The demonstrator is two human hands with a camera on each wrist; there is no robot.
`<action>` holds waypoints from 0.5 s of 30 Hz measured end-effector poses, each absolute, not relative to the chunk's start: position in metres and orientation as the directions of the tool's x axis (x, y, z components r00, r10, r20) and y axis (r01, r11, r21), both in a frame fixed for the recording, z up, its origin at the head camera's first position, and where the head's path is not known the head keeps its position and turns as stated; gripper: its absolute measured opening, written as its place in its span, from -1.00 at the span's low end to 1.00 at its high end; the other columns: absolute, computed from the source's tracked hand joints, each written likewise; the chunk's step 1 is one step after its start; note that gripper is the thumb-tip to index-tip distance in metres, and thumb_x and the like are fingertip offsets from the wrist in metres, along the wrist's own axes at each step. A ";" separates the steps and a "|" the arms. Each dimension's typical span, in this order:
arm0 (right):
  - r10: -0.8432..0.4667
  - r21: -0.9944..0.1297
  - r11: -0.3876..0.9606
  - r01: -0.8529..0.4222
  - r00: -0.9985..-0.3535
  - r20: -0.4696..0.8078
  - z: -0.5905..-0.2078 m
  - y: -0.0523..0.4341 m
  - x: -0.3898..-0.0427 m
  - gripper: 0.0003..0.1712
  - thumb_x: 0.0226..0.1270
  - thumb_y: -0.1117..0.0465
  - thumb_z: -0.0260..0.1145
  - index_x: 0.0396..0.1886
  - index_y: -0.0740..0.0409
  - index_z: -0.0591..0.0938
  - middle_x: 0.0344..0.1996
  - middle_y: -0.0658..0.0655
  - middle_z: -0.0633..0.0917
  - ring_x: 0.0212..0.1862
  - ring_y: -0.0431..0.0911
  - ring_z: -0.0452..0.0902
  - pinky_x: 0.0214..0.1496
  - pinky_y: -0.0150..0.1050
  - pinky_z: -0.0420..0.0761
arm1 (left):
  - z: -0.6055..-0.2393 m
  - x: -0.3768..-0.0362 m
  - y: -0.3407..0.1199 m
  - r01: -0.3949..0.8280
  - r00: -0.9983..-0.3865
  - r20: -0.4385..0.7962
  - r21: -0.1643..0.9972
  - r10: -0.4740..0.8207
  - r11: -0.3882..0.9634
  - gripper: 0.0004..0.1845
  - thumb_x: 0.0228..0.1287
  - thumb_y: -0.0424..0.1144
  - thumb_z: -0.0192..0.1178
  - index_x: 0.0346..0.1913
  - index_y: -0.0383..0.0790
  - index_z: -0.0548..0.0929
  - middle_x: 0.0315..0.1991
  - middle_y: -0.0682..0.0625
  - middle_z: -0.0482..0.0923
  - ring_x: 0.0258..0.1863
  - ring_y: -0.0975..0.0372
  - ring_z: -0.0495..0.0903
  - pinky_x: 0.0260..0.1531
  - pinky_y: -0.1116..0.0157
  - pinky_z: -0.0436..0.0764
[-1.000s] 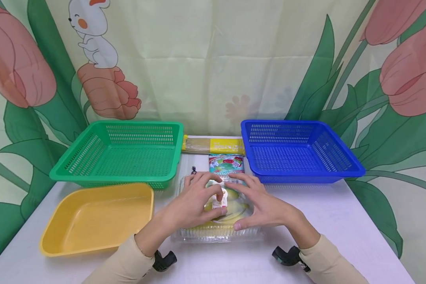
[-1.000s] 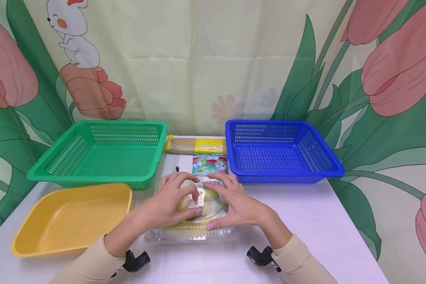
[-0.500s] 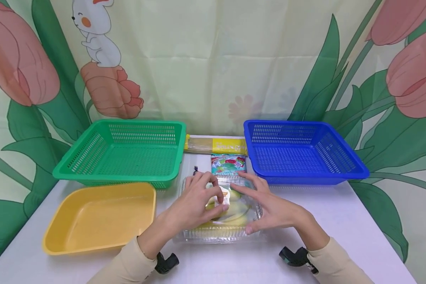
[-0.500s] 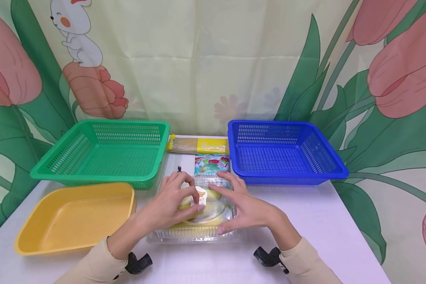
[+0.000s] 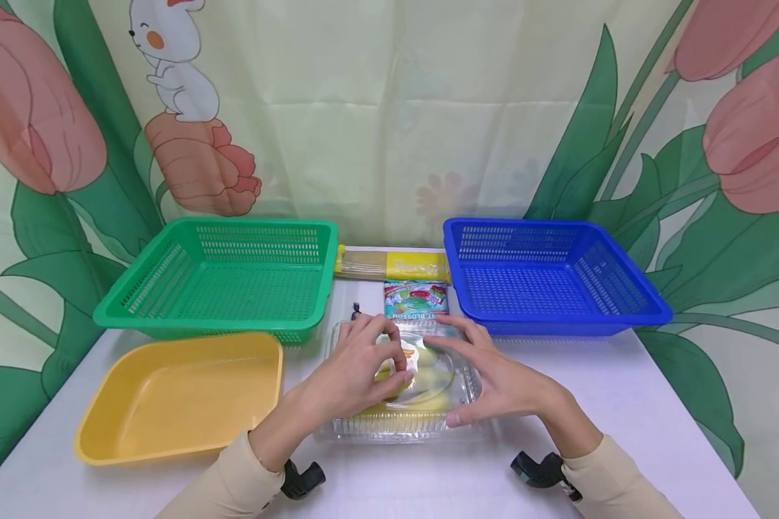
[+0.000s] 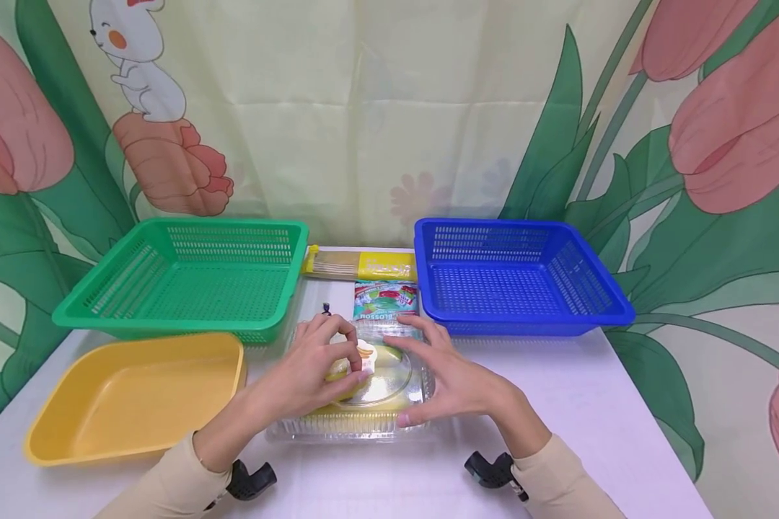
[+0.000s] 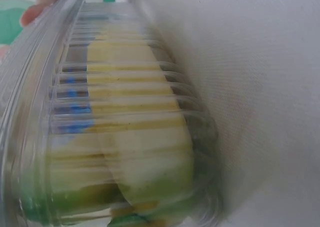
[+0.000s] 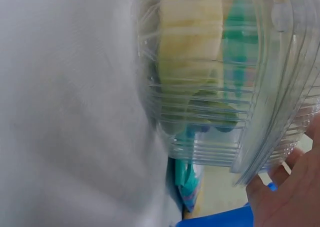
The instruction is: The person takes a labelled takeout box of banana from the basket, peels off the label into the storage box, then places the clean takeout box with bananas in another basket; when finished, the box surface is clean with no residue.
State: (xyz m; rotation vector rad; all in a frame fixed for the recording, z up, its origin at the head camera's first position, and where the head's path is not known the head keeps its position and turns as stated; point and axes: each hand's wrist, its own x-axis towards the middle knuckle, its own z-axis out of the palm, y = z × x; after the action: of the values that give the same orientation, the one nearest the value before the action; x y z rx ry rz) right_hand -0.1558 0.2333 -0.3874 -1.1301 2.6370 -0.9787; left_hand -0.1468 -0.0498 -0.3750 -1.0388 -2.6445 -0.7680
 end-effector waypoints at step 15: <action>-0.720 -0.691 0.402 -0.601 -0.674 0.168 -0.394 0.246 -0.159 0.18 -0.17 -0.11 0.70 0.53 -0.19 0.37 0.64 0.10 -0.11 0.61 0.18 -0.18 0.33 0.55 0.18 | -0.377 -0.149 -0.051 0.686 -0.728 0.384 0.410 0.569 0.601 -0.81 0.32 0.01 0.39 -0.44 0.17 0.67 -0.06 0.15 0.47 0.10 0.11 0.37 0.11 -0.03 0.33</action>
State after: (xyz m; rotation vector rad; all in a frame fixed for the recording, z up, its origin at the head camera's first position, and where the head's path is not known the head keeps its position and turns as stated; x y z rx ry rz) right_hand -0.1592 0.2461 -0.3941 -1.1855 2.4950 -1.1290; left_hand -0.1488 -0.0510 -0.3767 -1.0395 -2.6143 -0.8056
